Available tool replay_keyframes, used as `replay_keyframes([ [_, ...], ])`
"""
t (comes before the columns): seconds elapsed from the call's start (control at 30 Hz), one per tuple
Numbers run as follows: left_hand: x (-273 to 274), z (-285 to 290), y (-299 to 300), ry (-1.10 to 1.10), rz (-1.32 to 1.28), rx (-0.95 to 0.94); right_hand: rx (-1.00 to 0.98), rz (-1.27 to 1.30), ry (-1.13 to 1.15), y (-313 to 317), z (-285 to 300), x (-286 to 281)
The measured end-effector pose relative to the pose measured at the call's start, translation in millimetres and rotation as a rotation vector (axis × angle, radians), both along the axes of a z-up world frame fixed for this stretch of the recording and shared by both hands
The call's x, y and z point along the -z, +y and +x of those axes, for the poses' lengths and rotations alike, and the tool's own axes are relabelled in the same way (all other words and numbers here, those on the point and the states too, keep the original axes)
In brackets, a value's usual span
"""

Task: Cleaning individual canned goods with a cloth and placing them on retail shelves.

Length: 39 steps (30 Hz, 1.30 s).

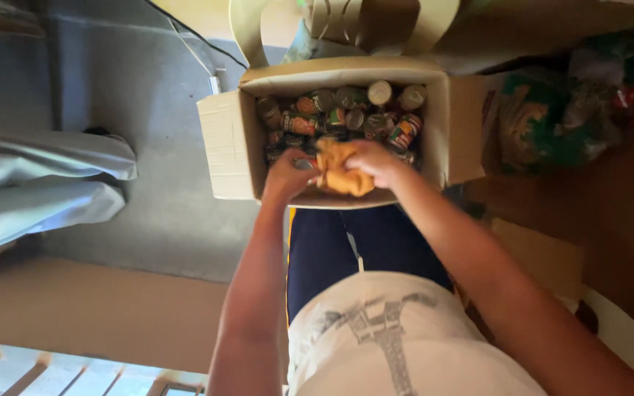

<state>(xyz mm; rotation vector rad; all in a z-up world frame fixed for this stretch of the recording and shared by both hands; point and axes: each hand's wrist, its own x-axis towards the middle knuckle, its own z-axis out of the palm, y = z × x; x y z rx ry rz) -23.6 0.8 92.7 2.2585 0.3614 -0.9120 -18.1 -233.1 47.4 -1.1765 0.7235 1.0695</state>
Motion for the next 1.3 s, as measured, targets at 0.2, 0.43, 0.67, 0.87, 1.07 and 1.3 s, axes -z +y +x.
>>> replay_keyframes([
  [0.2, -88.1, -1.5, -24.3, -0.075, -0.456, -0.380, 0.421, -0.025, -0.631, -17.0, 1.1, -84.1],
  [0.43, -241.8, 12.7, -87.2, -0.341, -0.398, -0.120, 0.258, 0.214, -0.634, -49.6, 15.3, -152.6],
  [0.67, -266.1, 17.2, -125.9, -0.507, -1.108, -0.319, 0.717, 0.722, -0.584, -39.9, -2.4, -266.8],
  [0.87, -271.2, 15.9, -141.0, -0.379, -1.313, -0.514, 0.846, 0.346, -0.767, -57.3, 5.0, -257.1],
  [1.07, -275.5, 52.5, -107.6, -0.599, -1.069, -0.253, 0.694, -0.098, -1.075, -60.6, 28.6, -367.3],
  [1.3, -331.0, 50.9, -87.3, -0.903, -0.405, 0.125, 0.203, -0.535, -1.676, -23.7, 65.3, -350.6],
])
